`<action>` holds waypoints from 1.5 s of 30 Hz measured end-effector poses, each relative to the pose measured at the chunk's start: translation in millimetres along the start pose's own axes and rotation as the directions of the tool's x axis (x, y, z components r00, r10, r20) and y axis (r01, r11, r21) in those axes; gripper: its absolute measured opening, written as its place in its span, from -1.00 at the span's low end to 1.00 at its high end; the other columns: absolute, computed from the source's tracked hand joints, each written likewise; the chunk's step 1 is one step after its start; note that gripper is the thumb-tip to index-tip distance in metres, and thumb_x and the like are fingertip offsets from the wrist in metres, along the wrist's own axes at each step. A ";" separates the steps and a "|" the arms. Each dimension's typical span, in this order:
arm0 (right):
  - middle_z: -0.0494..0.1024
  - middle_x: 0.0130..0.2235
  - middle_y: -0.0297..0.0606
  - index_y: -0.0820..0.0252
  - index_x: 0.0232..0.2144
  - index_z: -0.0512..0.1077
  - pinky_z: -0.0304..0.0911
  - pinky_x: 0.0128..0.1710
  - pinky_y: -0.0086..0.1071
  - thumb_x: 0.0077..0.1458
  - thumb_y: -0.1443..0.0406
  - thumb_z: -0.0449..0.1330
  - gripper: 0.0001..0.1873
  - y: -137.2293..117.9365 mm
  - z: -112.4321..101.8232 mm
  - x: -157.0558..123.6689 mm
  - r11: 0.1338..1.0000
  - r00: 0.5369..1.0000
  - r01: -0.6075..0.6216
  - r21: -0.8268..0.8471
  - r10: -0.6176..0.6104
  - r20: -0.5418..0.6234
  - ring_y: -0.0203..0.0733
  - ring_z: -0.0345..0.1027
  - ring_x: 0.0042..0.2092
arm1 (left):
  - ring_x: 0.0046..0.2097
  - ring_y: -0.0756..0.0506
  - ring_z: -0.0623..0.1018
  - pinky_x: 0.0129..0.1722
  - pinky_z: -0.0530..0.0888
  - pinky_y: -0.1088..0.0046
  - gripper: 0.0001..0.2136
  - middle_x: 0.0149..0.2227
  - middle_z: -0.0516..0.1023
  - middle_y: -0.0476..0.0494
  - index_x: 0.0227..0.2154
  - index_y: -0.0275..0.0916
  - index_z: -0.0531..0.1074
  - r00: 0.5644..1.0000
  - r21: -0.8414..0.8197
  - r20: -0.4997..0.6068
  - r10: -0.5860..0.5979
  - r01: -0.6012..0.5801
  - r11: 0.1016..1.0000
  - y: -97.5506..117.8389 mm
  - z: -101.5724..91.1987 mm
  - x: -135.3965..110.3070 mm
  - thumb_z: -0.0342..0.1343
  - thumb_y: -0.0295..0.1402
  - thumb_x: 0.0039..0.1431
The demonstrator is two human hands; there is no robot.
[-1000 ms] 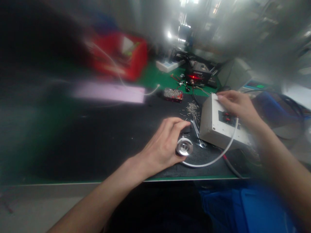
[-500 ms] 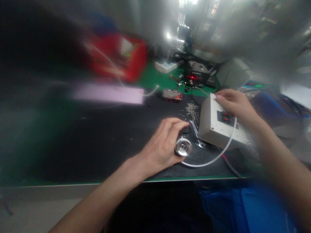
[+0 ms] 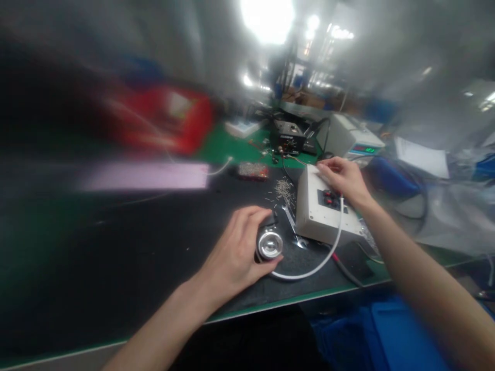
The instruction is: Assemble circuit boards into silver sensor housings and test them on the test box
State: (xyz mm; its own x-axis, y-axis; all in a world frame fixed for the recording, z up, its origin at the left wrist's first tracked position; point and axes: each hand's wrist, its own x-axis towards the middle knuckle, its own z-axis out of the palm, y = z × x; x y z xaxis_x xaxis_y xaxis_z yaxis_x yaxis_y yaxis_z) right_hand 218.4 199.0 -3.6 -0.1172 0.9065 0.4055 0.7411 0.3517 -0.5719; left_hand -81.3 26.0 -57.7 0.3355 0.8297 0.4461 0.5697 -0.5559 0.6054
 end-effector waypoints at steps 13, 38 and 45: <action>0.45 -0.47 -0.36 0.16 -0.42 0.46 -0.03 -0.39 -0.37 0.17 -0.01 0.38 -0.61 -61.0 -47.1 -122.0 0.995 0.993 -0.077 -0.067 0.083 0.082 -0.27 0.23 -0.43 | 0.29 -0.36 0.38 0.30 0.38 -0.04 -0.48 0.27 0.34 -0.32 0.30 -0.16 0.24 0.969 0.266 -0.075 0.236 -0.209 0.941 12.5 11.8 28.0 0.18 -0.17 0.36; 0.56 -0.36 -0.36 0.11 -0.32 0.48 0.15 -0.37 -0.43 0.20 0.14 0.30 -0.82 -42.1 -22.0 -117.5 0.881 0.925 -0.351 0.317 0.380 -0.029 -0.17 0.43 -0.30 | 0.00 -0.47 0.57 -0.18 0.56 -0.05 -0.63 0.00 0.60 -0.43 -0.06 -0.25 0.64 0.758 0.676 0.287 0.586 -0.594 0.436 44.7 75.0 123.9 0.04 -0.60 0.18; 0.52 -0.37 -0.33 0.17 -0.24 0.42 0.20 -0.35 -0.46 0.33 0.16 0.18 -0.81 -75.7 -23.9 -133.5 0.896 0.894 -0.249 0.367 0.358 -0.270 -0.27 0.40 -0.35 | 0.04 -0.44 0.55 -0.08 0.49 -0.07 -0.52 0.11 0.60 -0.35 0.07 -0.24 0.61 0.786 0.606 0.335 0.520 -0.602 0.520 21.6 81.5 134.2 -0.07 -0.61 0.20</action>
State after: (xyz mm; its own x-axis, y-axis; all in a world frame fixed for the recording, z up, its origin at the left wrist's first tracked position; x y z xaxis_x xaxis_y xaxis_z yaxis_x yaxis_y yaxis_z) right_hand 193.7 45.8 2.5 0.3395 0.8731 0.3500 0.4509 0.1755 -0.8752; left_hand 37.2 129.5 -38.4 0.8110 0.3802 0.4447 0.5487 -0.7579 -0.3528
